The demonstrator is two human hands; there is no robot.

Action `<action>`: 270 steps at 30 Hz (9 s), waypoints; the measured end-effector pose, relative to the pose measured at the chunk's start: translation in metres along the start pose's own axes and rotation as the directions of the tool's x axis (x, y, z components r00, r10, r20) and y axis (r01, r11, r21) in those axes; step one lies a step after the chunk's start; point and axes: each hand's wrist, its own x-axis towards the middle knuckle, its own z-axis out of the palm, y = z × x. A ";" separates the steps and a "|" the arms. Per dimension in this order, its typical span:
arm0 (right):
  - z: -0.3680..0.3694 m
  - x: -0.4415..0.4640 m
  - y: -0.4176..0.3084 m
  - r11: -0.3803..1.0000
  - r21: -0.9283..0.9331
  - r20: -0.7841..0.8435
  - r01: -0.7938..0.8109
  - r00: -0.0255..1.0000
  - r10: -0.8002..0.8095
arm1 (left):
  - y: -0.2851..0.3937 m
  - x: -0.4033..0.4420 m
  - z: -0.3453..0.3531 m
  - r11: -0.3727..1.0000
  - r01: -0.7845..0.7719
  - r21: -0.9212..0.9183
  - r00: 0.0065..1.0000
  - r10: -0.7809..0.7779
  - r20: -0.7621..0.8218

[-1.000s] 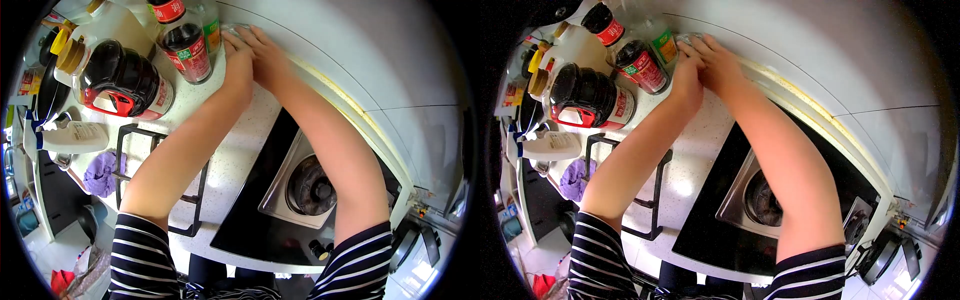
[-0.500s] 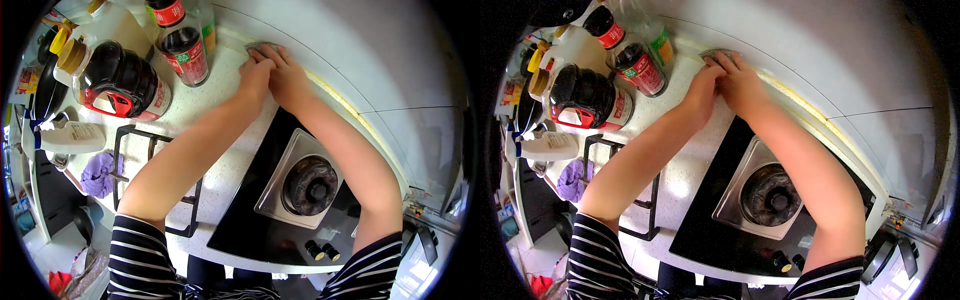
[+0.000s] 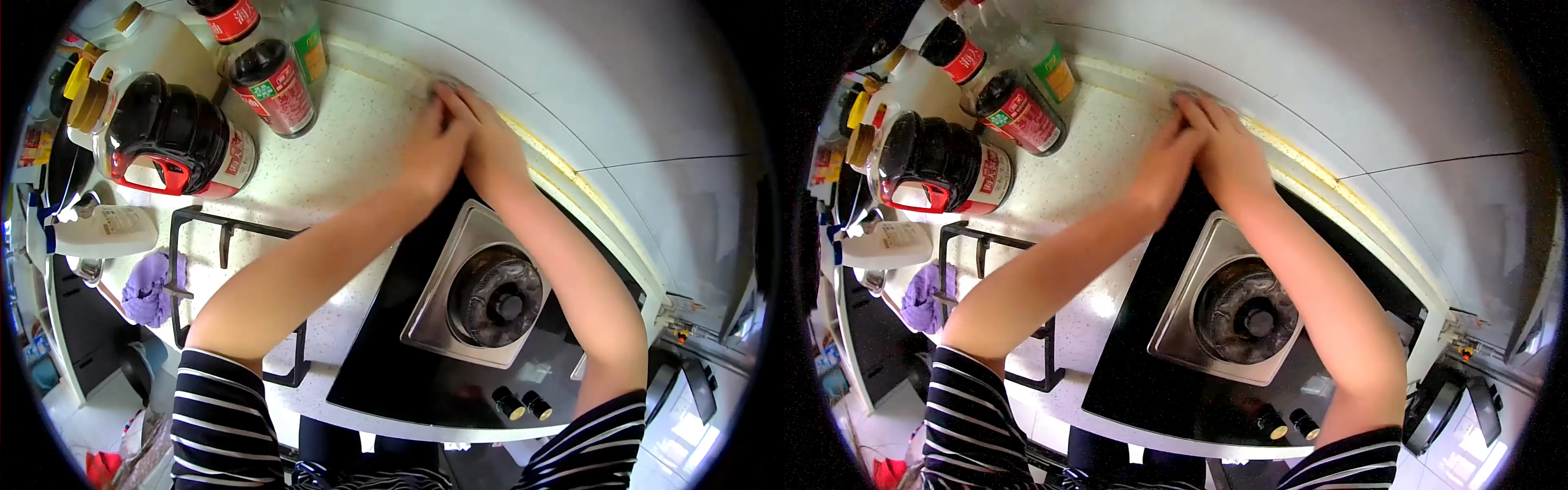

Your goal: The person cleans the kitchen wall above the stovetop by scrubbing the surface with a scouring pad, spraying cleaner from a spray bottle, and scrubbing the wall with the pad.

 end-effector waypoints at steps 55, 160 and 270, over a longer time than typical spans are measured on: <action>-0.026 -0.076 0.049 0.991 -0.029 -0.247 -0.128 0.962 0.117 | -0.004 -0.018 0.075 0.820 0.497 -0.285 0.862 -0.430 0.267; -0.045 -0.147 0.061 0.544 0.600 -0.092 -0.586 0.625 0.775 | -0.040 0.021 0.146 0.624 0.687 -0.372 0.666 -0.745 -0.019; -0.031 -0.110 0.110 -0.483 0.871 0.492 -0.093 0.160 0.856 | -0.042 0.003 0.145 0.813 0.530 -0.241 0.822 -0.562 -0.088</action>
